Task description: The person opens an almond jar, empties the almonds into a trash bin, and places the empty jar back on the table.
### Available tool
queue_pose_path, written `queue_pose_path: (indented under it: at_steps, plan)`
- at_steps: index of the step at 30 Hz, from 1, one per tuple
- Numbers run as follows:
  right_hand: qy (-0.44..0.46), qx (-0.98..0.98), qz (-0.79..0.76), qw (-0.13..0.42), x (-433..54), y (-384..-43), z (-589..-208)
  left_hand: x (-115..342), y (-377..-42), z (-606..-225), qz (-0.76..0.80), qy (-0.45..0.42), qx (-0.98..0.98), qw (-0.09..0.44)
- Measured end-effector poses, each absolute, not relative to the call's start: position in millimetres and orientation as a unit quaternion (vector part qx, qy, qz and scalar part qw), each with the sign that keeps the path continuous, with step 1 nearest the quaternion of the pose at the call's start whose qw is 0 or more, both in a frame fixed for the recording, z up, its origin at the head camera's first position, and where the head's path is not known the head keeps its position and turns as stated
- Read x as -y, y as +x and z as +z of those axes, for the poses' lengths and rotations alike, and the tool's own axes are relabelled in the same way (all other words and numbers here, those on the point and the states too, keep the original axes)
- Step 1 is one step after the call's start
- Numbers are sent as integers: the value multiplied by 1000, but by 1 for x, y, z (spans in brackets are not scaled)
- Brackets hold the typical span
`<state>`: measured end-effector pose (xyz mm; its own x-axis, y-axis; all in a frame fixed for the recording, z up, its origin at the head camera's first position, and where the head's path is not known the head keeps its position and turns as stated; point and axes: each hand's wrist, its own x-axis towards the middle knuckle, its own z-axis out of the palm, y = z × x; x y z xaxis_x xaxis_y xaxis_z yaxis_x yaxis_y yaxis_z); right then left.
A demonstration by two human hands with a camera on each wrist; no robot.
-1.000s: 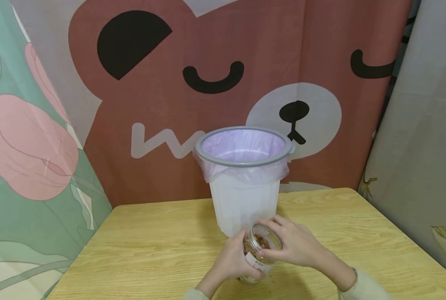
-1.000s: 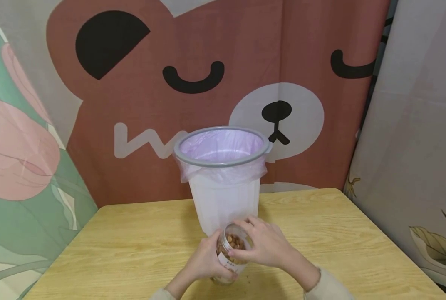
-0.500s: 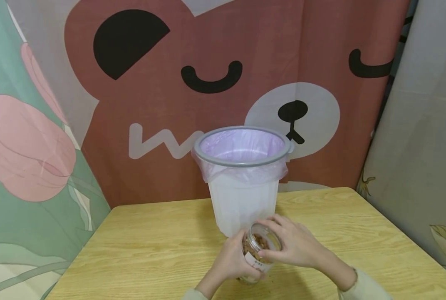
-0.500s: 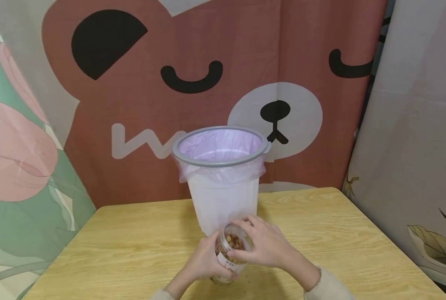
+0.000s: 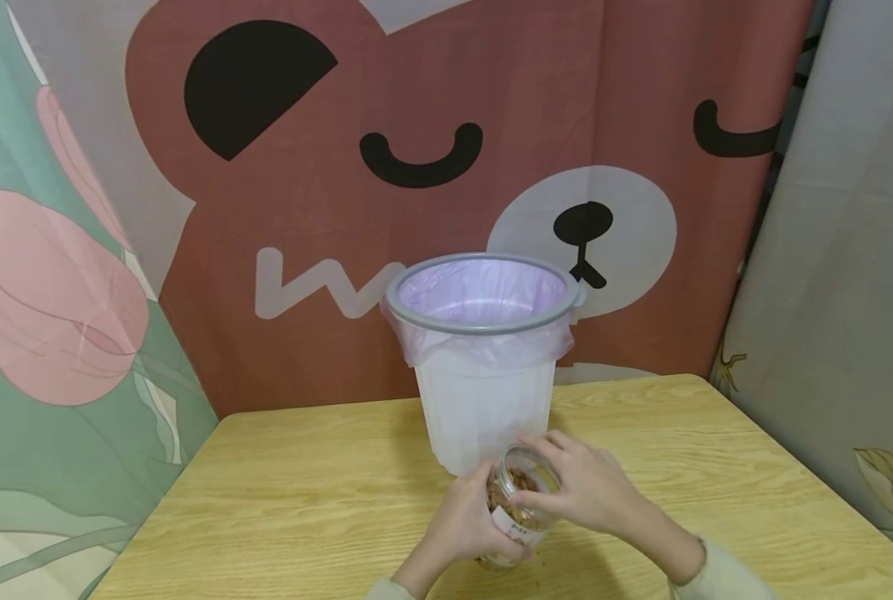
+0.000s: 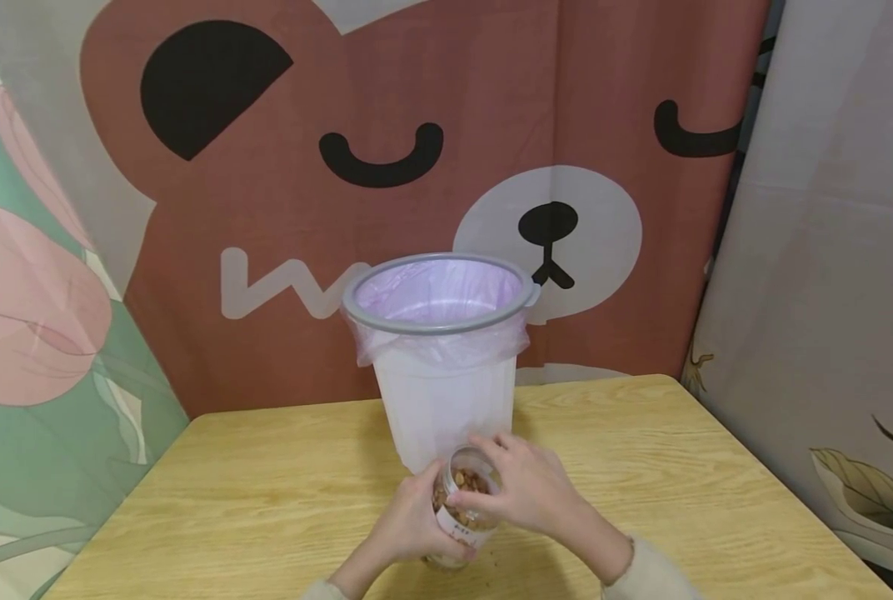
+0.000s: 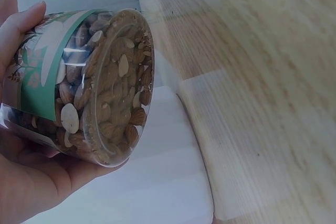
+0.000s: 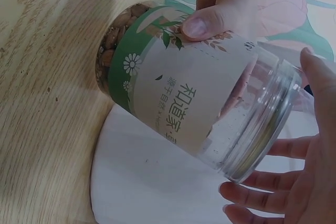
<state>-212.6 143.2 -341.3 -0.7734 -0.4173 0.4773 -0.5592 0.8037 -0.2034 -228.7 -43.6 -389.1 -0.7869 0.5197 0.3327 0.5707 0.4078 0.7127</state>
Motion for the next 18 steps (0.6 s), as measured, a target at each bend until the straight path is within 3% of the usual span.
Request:
queue_pose_path:
  at_steps: [18]
  plan:
    - [307, 914, 180, 195, -146, -212, -342, 43, -228, -388, -434, -328, 839, 21]
